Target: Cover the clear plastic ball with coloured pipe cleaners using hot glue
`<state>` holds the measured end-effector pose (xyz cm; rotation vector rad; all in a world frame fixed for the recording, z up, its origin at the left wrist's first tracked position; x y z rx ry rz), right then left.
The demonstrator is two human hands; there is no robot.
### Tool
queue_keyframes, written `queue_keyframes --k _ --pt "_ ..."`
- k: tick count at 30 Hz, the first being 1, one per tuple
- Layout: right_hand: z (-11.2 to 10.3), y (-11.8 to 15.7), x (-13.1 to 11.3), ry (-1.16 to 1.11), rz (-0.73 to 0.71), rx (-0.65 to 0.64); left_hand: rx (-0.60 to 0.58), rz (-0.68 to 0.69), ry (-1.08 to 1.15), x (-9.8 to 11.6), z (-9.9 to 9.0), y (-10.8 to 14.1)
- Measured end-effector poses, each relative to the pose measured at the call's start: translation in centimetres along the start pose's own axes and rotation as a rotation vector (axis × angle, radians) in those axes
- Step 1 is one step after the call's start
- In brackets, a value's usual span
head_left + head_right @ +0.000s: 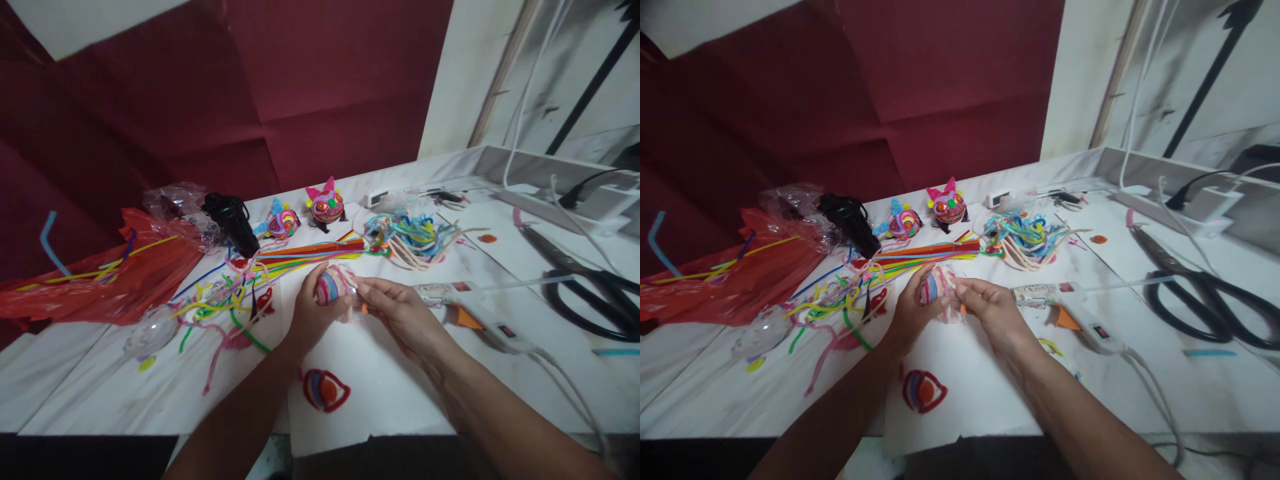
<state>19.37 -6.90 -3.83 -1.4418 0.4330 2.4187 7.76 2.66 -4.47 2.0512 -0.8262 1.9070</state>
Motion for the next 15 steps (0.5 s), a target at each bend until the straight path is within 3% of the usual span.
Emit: queue_keyframes --k 3,6,11,15 --pt "-0.6 0.5 -0.7 0.127 -0.026 0.044 -0.002 -0.049 0.095 -0.3 0.0 -0.2" --pt "-2.5 2.1 -2.5 0.430 -0.178 0.161 0.000 -0.090 0.152 -0.1 0.0 -0.2" --pt "-8.5 6.5 -5.5 1.229 -0.604 0.463 0.012 -0.098 0.158 0.4 0.0 -0.1" --pt "-12.5 8.1 -5.4 1.600 -0.728 0.435 0.027 -0.051 0.109 0.3 -0.1 -0.1"
Point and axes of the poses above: each hand's wrist, its own y-axis away from the middle knuckle, its own z-axis out of the palm, x = y × z, the point moved 4 cm from there along -y, towards the middle knuckle, and after that the axes turned 1 degree about z, right-handed, at the moved point
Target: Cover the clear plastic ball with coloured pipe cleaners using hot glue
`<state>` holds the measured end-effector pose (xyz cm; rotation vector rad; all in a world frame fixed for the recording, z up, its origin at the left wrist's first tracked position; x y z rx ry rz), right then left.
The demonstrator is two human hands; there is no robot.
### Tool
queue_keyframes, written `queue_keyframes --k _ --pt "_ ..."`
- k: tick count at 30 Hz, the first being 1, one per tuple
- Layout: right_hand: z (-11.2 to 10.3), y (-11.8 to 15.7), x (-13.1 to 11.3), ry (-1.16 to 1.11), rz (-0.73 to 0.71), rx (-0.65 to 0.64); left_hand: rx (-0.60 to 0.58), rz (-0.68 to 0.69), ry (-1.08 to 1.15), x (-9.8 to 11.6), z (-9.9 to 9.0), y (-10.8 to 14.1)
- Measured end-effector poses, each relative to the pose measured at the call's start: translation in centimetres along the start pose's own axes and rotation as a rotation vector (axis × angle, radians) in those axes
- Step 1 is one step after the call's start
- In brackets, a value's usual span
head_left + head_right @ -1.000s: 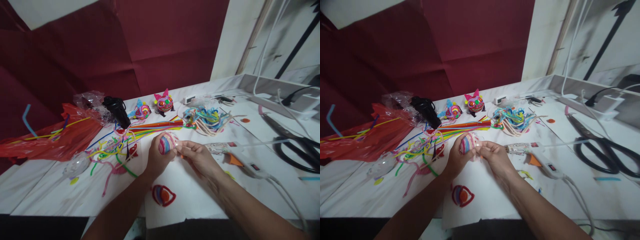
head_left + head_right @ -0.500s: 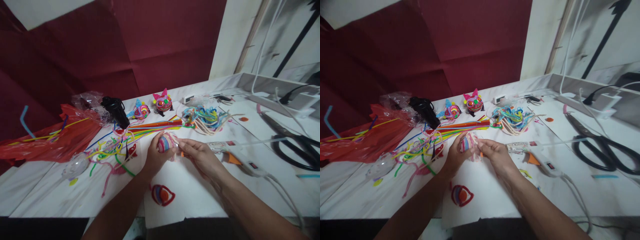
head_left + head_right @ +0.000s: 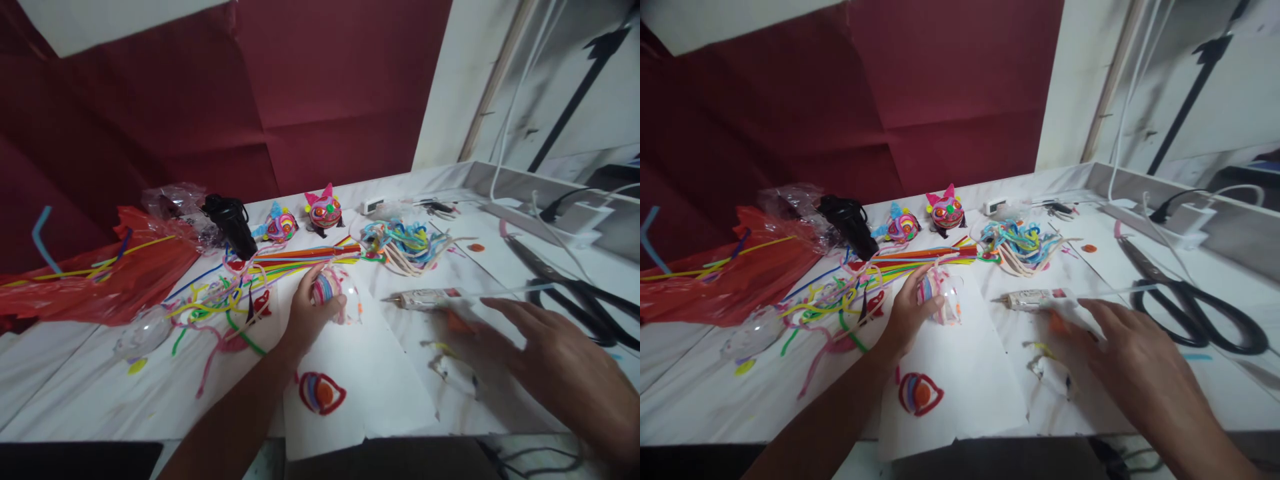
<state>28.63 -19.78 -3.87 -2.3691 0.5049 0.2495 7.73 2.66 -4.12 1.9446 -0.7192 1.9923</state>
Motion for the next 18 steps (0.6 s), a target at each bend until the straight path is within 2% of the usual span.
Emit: queue_keyframes --k 2,4,7,10,12,15,18 --pt "0.1 0.3 0.2 -0.014 -0.030 -0.026 0.009 0.056 -0.071 0.1 -0.1 0.1" --pt "0.3 -0.1 -0.9 -0.090 -0.001 -0.040 0.011 0.148 -0.161 0.5 0.0 0.3" --pt "0.1 -1.7 -4.8 -0.245 -0.040 0.038 0.000 0.305 -0.306 1.2 0.2 0.8" --pt "0.4 -4.0 -9.0 -0.295 -0.202 0.081 -0.029 0.439 -0.444 1.7 0.6 1.2" --pt "0.9 -5.4 -10.8 -0.281 -0.289 0.128 -0.047 0.513 -0.502 1.8 0.8 1.4" --pt "1.9 -6.7 -11.9 -0.264 -0.342 0.165 -0.050 0.605 -0.557 1.6 0.9 1.6" --pt "2.3 -6.7 -12.0 -0.324 -0.315 0.149 -0.029 0.678 -0.591 1.5 0.9 1.6"
Point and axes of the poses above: each hand's wrist, its own y-axis away from the middle knuckle, its own z-axis out of the palm, x = y × z, the point moved 4 cm from there along -y, towards the middle knuckle, and after that the axes turned 1 degree about z, right-handed, at the moved point
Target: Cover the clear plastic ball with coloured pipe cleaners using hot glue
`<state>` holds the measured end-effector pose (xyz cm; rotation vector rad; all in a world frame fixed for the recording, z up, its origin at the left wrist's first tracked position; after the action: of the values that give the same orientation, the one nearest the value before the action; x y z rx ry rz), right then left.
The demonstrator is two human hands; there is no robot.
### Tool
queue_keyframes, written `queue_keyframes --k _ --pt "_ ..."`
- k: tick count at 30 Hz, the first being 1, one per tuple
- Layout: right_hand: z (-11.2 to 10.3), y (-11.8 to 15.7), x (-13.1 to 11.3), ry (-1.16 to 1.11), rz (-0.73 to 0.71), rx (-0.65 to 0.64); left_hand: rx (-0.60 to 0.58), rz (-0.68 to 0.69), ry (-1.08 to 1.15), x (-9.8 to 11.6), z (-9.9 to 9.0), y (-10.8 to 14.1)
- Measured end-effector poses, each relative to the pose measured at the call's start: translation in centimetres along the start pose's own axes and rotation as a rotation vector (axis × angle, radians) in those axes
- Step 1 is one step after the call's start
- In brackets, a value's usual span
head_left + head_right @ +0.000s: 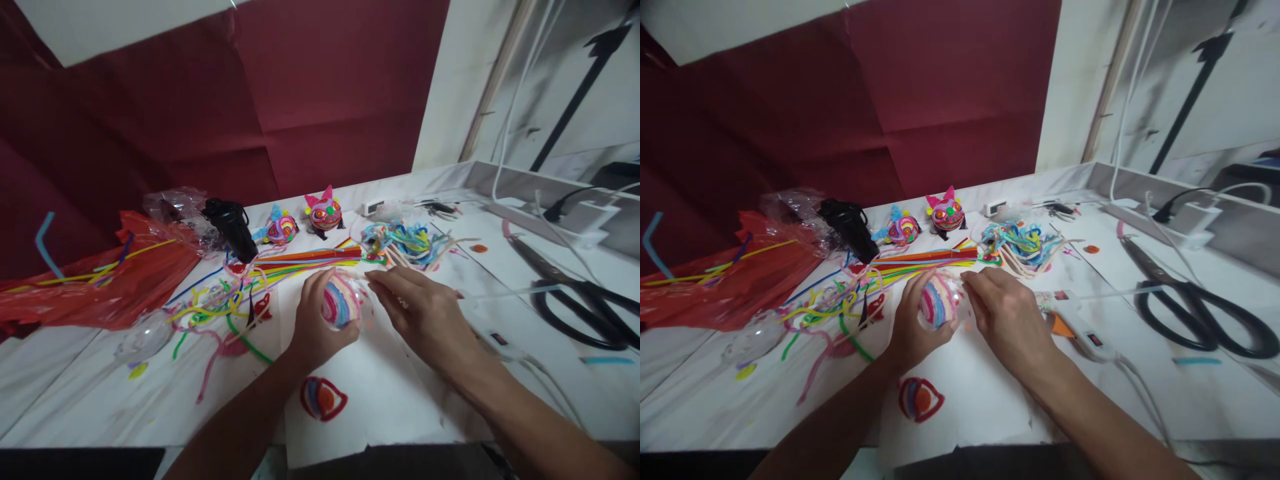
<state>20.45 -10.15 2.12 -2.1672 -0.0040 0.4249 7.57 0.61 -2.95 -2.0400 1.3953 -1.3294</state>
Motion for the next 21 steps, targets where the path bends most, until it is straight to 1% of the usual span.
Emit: queue_keyframes --k 4,7,9,12,14,16,18,19,20,21 --pt "-0.2 0.7 -0.2 -0.172 0.165 -0.049 0.017 0.029 -0.033 0.1 0.0 0.0" --pt "-0.1 1.1 -0.2 -0.285 0.330 -0.120 0.005 0.024 -0.049 0.4 -0.1 0.0" --pt "0.2 1.2 -0.1 -0.334 0.409 -0.149 -0.012 0.011 -0.056 0.5 -0.1 -0.1" --pt "0.6 1.1 -0.1 -0.386 0.456 -0.150 -0.028 -0.008 -0.056 0.5 -0.1 -0.1" --pt "0.2 0.9 0.1 -0.378 0.457 -0.133 -0.023 -0.022 -0.047 0.5 -0.1 -0.2" --pt "-1.2 1.1 0.5 -0.294 0.446 -0.089 -0.012 -0.037 -0.031 0.4 -0.2 -0.3" --pt "-3.2 1.9 1.6 -0.116 0.436 -0.030 -0.008 -0.061 -0.013 0.3 -0.3 -0.4" --pt "-4.3 2.7 2.5 0.014 0.460 -0.025 -0.013 -0.078 -0.005 0.3 -0.4 -0.4" --pt "-5.3 3.5 3.4 0.160 0.456 -0.046 -0.022 -0.097 0.001 0.3 -0.4 -0.5" --pt "-6.2 4.6 4.5 0.312 0.445 -0.097 -0.031 -0.114 0.005 0.3 -0.4 -0.5"
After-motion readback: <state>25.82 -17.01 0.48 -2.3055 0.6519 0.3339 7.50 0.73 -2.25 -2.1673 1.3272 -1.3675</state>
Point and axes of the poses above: each hand's wrist, its own y-axis away from the middle knuckle, its own z-axis out of the palm, x = y × z, the point moved 4 cm from there along -y, towards the middle knuckle, and after that the axes turned 1 degree about z, right-handed, at the moved point
